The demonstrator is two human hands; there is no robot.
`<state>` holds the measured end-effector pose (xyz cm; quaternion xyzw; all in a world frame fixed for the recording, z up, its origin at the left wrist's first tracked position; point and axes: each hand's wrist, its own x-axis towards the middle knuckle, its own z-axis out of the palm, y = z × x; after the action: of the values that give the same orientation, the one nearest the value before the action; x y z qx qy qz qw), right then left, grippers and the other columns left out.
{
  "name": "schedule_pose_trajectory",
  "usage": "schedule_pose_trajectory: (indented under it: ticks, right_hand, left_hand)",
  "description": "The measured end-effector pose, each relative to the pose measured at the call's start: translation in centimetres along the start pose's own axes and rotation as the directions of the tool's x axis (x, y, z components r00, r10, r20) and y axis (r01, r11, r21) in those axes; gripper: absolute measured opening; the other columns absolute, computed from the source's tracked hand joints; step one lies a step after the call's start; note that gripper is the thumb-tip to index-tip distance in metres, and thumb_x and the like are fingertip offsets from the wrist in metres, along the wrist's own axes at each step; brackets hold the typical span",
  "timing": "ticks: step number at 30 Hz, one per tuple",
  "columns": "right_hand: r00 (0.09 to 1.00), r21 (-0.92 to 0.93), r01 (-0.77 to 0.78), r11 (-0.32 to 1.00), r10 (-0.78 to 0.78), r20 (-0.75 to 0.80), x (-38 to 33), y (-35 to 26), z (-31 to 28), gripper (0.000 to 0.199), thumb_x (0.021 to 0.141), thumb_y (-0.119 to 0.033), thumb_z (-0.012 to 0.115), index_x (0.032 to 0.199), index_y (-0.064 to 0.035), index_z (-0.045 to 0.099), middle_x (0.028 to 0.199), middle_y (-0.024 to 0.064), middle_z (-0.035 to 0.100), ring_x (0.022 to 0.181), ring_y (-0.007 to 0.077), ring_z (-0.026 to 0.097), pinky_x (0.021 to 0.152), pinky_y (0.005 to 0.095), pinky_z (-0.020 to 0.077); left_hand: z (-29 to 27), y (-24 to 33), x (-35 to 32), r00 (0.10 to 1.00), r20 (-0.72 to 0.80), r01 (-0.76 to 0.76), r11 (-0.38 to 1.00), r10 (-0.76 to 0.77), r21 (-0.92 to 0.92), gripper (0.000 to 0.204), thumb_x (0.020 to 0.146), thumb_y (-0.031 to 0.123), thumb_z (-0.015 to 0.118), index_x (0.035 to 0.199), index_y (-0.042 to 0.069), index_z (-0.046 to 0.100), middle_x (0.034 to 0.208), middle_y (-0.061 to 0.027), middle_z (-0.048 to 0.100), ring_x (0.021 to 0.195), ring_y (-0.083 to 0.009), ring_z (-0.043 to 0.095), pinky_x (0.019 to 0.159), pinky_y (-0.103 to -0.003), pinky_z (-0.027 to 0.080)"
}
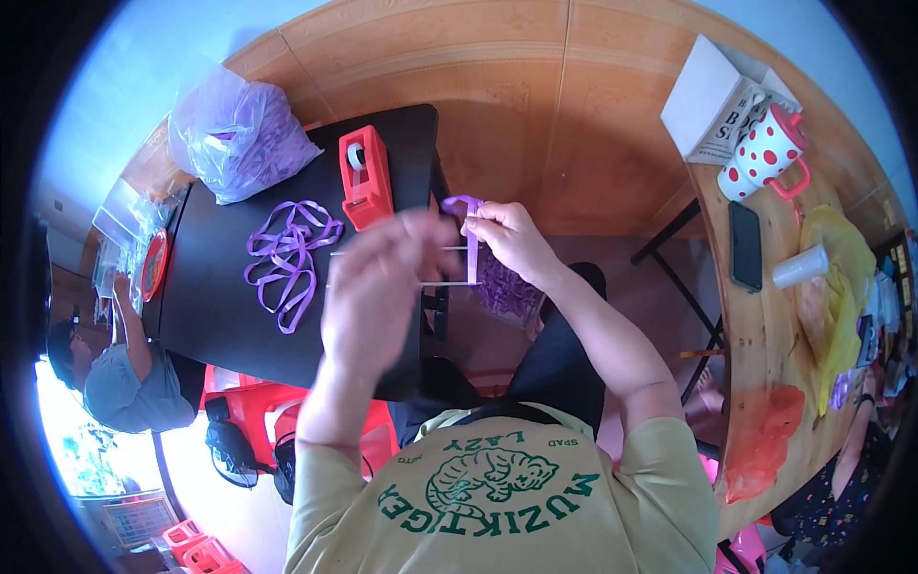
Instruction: Wrapping purple ribbon strips around a pair of parallel metal rods at a manual workstation.
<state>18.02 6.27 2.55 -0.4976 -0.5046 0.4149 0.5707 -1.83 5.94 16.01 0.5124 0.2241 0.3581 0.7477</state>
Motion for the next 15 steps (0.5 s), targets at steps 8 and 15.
schedule_pose_trajectory:
  ticks: [8, 15]
  right_hand:
    - [0.993, 0.220, -0.099, 0.970, 0.081, 0.089, -0.1, -2.9, 0.7, 0.019, 0.092, -0.013, 0.055, 0.094, 0.0031, 0.065, 0.089, 0.0038, 0.059, 0.085, 0.0102, 0.053, 0.082, 0.0259, 0.0406]
    - [0.988, 0.446, -0.152, 0.882, 0.133, 0.072, 0.1, -3.9, 1.3, 0.018, 0.092, -0.011, 0.056, 0.100, 0.0025, 0.063, 0.091, 0.0053, 0.059, 0.083, 0.0116, 0.057, 0.080, 0.0271, 0.0456]
  left_hand:
    - [-4.0, -4.3, 0.8, 0.991, -0.115, 0.106, 0.923, -0.068, 0.370, 0.024, 0.087, 0.006, 0.059, 0.108, -0.005, 0.063, 0.093, -0.0073, 0.065, 0.079, -0.0092, 0.058, 0.068, -0.021, 0.045]
    - [-4.5, -5.0, 6.2, 0.943, 0.041, 0.257, 0.802, -0.330, 0.539, 0.014, 0.086, 0.008, 0.064, 0.090, -0.004, 0.068, 0.070, -0.0007, 0.061, 0.059, -0.0055, 0.053, 0.055, -0.020, 0.042]
